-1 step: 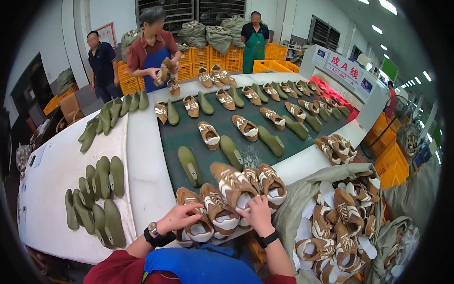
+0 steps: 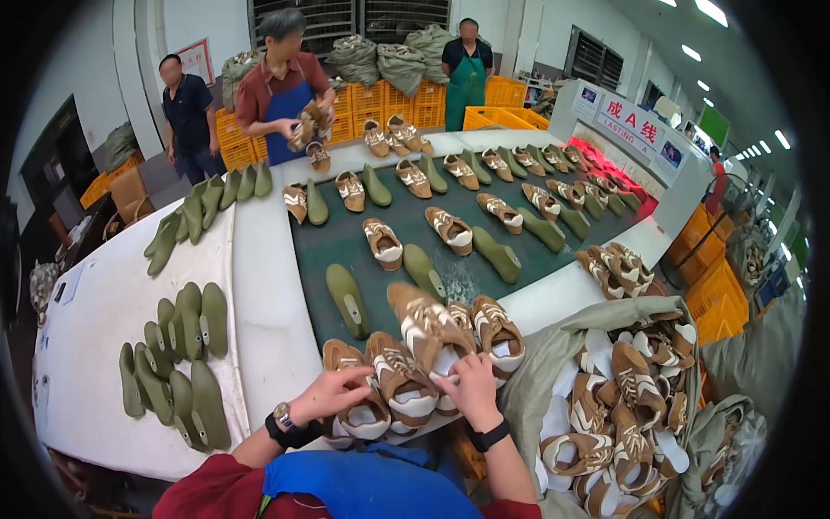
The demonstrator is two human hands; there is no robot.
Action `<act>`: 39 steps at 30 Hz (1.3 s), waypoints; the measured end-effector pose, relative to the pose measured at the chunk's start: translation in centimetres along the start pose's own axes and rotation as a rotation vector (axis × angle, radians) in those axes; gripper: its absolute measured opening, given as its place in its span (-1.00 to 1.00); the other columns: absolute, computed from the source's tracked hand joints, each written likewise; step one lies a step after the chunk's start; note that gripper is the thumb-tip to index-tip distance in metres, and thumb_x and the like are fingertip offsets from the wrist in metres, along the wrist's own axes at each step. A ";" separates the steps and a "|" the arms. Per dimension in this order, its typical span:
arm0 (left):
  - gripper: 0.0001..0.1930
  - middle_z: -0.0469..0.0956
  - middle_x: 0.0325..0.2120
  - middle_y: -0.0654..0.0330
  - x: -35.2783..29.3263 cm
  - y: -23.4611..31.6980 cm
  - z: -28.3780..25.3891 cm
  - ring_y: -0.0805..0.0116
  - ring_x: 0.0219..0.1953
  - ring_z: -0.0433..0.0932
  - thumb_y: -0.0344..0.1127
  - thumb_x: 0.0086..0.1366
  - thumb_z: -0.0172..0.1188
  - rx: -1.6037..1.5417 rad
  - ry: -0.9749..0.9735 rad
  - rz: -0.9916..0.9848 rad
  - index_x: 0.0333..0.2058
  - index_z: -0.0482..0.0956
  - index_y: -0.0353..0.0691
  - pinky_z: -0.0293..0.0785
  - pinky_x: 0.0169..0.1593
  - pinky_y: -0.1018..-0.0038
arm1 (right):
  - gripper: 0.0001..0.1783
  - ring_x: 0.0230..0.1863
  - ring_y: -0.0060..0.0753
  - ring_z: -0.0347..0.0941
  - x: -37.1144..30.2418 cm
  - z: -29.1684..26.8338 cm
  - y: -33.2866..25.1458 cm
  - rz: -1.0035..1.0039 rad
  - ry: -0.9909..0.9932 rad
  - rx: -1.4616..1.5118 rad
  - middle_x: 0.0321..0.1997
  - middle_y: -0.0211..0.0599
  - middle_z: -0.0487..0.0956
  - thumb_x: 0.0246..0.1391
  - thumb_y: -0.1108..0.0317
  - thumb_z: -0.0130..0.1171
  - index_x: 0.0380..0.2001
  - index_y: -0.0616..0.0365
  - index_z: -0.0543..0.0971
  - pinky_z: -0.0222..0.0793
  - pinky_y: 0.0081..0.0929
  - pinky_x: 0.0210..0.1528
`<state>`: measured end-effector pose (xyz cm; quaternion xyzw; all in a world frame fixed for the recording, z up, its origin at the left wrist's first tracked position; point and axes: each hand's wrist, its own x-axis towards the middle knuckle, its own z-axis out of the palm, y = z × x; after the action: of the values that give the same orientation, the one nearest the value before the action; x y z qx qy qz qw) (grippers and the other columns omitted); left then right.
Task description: The recorder is organizing shoes and shoe lasts on a conveyor belt and workbench in a factory setting.
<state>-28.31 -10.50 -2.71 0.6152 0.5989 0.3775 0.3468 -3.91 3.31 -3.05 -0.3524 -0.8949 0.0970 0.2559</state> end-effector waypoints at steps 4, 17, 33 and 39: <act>-0.06 0.13 0.20 -0.18 2.8 0.0 1.1 0.16 0.13 0.33 -0.13 0.18 0.23 -0.598 -0.009 -0.134 0.31 -0.29 -0.12 0.29 0.14 0.33 | -0.66 -0.26 -0.09 0.29 1.1 -1.7 -3.7 -0.097 0.211 0.198 -0.46 -0.28 0.39 -0.35 0.28 0.42 -0.58 0.14 0.44 0.26 -0.24 -0.19; -0.31 0.34 0.10 0.09 2.1 1.2 0.1 0.24 0.09 0.38 0.13 0.24 0.06 -1.509 -0.139 -0.229 0.18 0.19 -0.24 0.34 0.15 0.26 | -0.60 -0.40 -0.34 0.49 3.0 -4.0 -8.6 0.209 0.007 0.958 -0.32 -0.24 0.48 -0.14 0.44 0.29 -0.16 0.24 0.49 0.45 -0.52 -0.34; -0.34 0.28 0.04 0.12 2.0 4.6 -1.6 0.26 0.05 0.33 -0.40 0.05 0.26 -0.079 0.572 0.106 0.14 0.23 -0.20 0.33 0.09 0.41 | -0.49 -0.29 -0.06 0.45 4.1 -2.6 -9.0 -0.068 0.196 0.292 -0.22 -0.16 0.39 -0.26 0.56 0.19 -0.09 0.24 0.44 0.42 -0.29 -0.29; -0.67 0.52 -0.18 -0.05 2.4 4.9 -2.0 0.07 -0.19 0.54 -0.36 0.15 0.21 0.221 0.495 0.209 -0.10 0.49 -0.34 0.48 -0.13 0.36 | -0.52 -0.31 -0.10 0.44 4.2 -2.7 -9.7 -0.048 0.169 0.464 -0.31 -0.15 0.40 -0.24 0.56 0.23 -0.12 0.27 0.46 0.41 -0.32 -0.32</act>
<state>-27.77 -8.40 2.73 0.5970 0.6362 0.4821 0.0802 -10.73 -0.98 4.35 -0.2696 -0.8323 0.2641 0.4060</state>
